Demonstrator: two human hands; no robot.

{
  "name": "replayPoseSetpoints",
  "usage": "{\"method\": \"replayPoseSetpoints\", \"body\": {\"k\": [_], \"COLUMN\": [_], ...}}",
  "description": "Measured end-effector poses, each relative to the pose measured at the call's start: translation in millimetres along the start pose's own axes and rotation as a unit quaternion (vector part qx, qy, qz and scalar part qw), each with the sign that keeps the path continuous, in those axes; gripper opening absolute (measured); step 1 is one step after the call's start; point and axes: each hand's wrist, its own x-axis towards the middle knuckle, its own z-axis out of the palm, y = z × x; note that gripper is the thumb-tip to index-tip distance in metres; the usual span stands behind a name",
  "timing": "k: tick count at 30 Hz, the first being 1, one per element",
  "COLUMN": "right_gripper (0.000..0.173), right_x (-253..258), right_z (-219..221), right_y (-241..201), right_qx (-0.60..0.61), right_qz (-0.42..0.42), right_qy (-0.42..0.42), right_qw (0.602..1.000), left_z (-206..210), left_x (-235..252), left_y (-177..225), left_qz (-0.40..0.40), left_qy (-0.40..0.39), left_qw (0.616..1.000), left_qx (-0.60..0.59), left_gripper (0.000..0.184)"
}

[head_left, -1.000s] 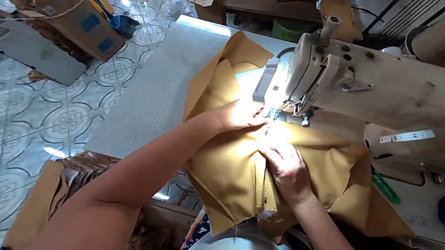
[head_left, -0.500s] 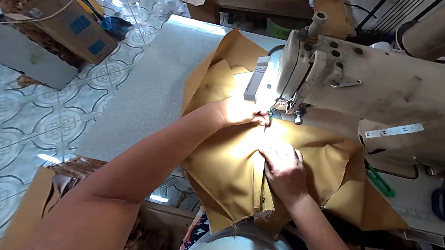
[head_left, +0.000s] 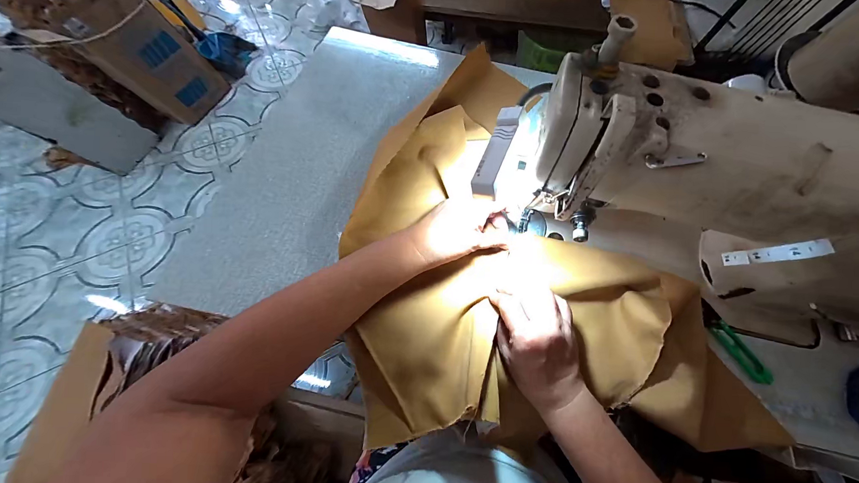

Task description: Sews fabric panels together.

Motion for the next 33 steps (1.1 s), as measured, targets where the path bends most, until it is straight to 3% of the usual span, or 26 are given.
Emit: {"method": "replayPoseSetpoints", "body": {"k": [7,21,28,31,33], "right_gripper": [0.021,0.021,0.024,0.024,0.02], "right_x": [-1,-1,1,0,-1], "right_z": [1,1,-10,-14,-14], "right_y": [1,2,-2,-4,-5], "right_qx": [0.013,0.019,0.006,0.015,0.008], "right_qz": [0.009,0.014,0.002,0.0,-0.003], "right_qy": [-0.002,-0.009,-0.061,-0.077,-0.076], "right_qw": [1.0,1.0,0.998,0.997,0.997], "left_z": [12,6,14,24,28], "left_x": [3,11,3,-7,-14], "left_y": [5,29,34,40,50], "left_qz": [-0.026,-0.075,0.005,0.072,0.068], "left_qy": [0.037,-0.012,0.034,0.063,0.051], "left_qw": [0.999,0.996,0.985,0.964,0.957], "left_qx": [-0.003,0.053,0.167,0.247,0.277], "left_gripper": [0.024,0.025,0.01,0.018,0.019]}}
